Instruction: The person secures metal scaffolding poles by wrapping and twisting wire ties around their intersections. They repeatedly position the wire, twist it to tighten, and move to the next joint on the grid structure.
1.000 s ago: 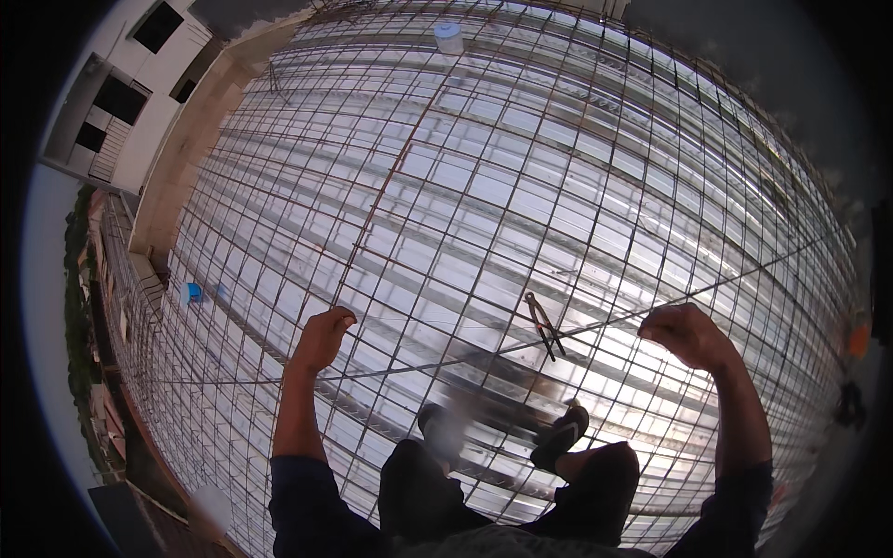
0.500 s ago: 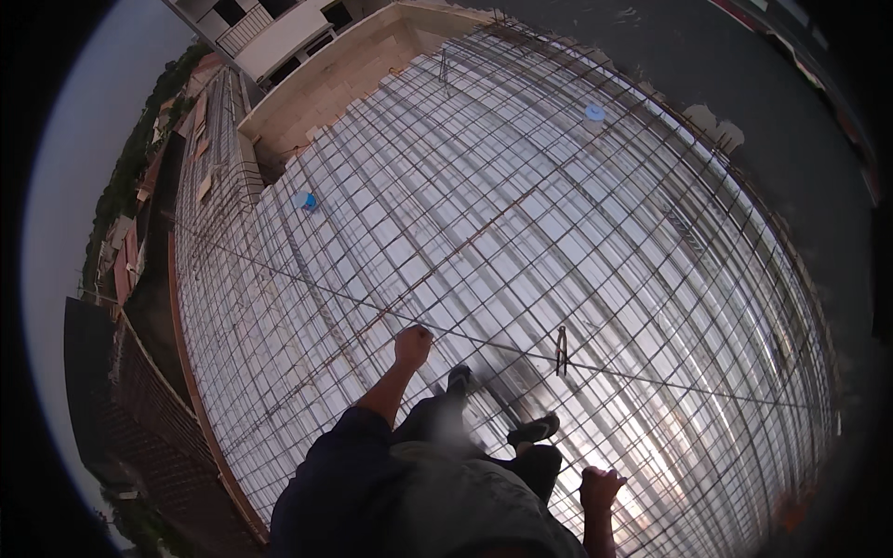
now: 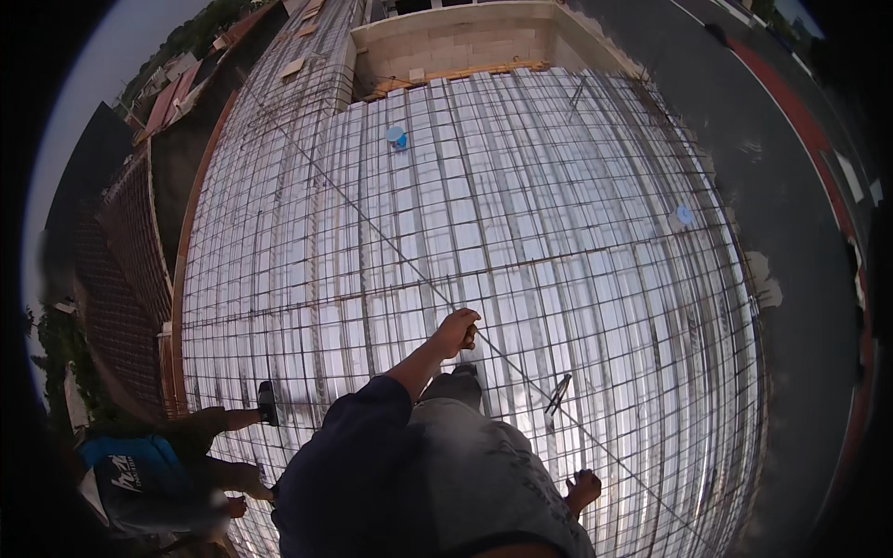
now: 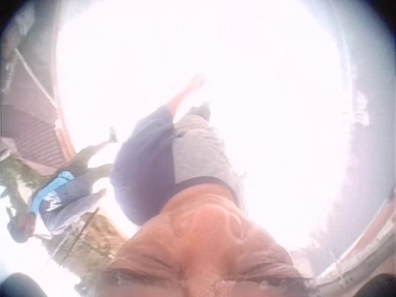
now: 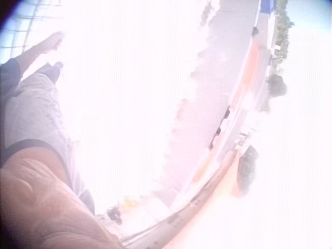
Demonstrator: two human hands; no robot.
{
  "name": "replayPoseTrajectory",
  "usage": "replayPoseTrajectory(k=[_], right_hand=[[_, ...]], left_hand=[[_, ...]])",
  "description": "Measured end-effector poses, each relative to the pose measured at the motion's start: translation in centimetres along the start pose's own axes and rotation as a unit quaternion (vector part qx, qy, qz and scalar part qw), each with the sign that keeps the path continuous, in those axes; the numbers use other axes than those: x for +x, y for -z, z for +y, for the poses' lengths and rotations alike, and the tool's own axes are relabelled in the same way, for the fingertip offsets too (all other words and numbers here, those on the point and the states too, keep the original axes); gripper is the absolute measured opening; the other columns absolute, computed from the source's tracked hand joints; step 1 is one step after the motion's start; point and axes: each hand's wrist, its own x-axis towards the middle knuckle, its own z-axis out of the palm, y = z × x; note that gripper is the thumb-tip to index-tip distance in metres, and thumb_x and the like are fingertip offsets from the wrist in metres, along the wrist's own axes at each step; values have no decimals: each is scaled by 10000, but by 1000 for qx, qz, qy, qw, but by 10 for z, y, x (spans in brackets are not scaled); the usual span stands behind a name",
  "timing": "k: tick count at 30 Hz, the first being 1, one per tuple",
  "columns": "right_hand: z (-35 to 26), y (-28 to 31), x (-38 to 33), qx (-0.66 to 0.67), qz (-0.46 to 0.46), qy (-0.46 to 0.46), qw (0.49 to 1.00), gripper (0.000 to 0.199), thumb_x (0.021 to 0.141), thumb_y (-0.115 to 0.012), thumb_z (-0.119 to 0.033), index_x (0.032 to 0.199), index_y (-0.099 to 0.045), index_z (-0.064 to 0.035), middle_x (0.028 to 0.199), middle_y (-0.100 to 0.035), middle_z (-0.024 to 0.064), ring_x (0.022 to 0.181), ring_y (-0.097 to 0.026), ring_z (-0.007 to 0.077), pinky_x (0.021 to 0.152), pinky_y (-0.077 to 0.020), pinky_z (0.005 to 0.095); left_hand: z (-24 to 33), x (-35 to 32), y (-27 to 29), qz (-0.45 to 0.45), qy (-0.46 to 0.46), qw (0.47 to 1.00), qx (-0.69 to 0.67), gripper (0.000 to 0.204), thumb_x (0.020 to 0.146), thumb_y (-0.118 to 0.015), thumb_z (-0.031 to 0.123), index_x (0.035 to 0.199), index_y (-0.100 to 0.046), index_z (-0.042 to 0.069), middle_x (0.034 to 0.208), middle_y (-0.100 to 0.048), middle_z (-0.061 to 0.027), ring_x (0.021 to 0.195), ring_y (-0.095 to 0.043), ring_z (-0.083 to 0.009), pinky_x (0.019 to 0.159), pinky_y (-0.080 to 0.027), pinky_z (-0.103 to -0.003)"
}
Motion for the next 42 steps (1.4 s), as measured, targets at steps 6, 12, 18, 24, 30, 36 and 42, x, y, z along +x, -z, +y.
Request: replayPoseTrajectory(k=[6, 12, 18, 24, 30, 36, 42], right_hand=[[-43, -25, 57, 56, -31, 164, 984, 175, 936, -483, -122, 980, -552, 33, 882, -590, 129, 834, -578, 244, 741, -496, 406], [-148, -33, 34, 335, -107, 15, 936, 197, 983, -401, -145, 1005, -552, -21, 694, -491, 18, 560, -459, 115, 491, -414, 262], [-217, -45, -28, -44, -187, 185, 964, 255, 973, -445, -240, 1080, -583, -53, 531, -344, -55, 398, -264, 42, 342, -205, 225], [-246, -87, -142, -83, -462, 204, 859, 182, 971, -452, -174, 1033, -551, -34, 526, -376, -38, 413, -302, 44, 383, -245, 226], [-231, -118, -192, -150, -560, 231, 781, 161, 969, -449, -118, 1081, -534, -39, 605, -411, -43, 536, -374, 39, 501, -329, 223], [-251, -116, -203, -260, -488, 256, 793, 186, 966, -469, -170, 1089, -551, -58, 640, -510, 34, 560, -472, 99, 546, -399, 285], [-167, -126, -175, -210, -393, 383, 809, 218, 967, -426, -224, 1053, -518, -46, 771, -616, 180, 741, -613, 374, 679, -465, 459]], left_hand=[[-7, -12, 36, 126, 5, 983, -132, 158, 926, -521, 223, 1034, -497, 109, 633, -472, -6, 482, -466, -136, 522, -503, -387], [3, -44, 47, 134, -95, 968, -188, 128, 906, -553, 215, 975, -507, 117, 645, -475, 14, 523, -451, -122, 532, -423, -344], [25, -108, -5, 53, -148, 981, -110, 143, 952, -498, 215, 975, -494, 73, 637, -450, 12, 470, -372, -81, 448, -360, -270], [55, -145, -68, 0, -150, 989, -18, 170, 965, -471, 221, 997, -495, 56, 593, -383, 31, 442, -261, -55, 393, -221, -233], [76, -165, -125, -42, -134, 990, 6, 142, 952, -468, 187, 973, -500, 50, 598, -379, 16, 446, -256, -68, 406, -228, -238], [81, -127, -170, -154, -86, 981, 76, 182, 958, -467, 219, 1021, -504, 52, 616, -392, 8, 441, -303, -73, 395, -246, -226], [46, -123, -220, -217, -29, 973, 78, 153, 957, -501, 239, 1007, -506, 95, 790, -546, -23, 696, -550, -138, 648, -495, -313]])
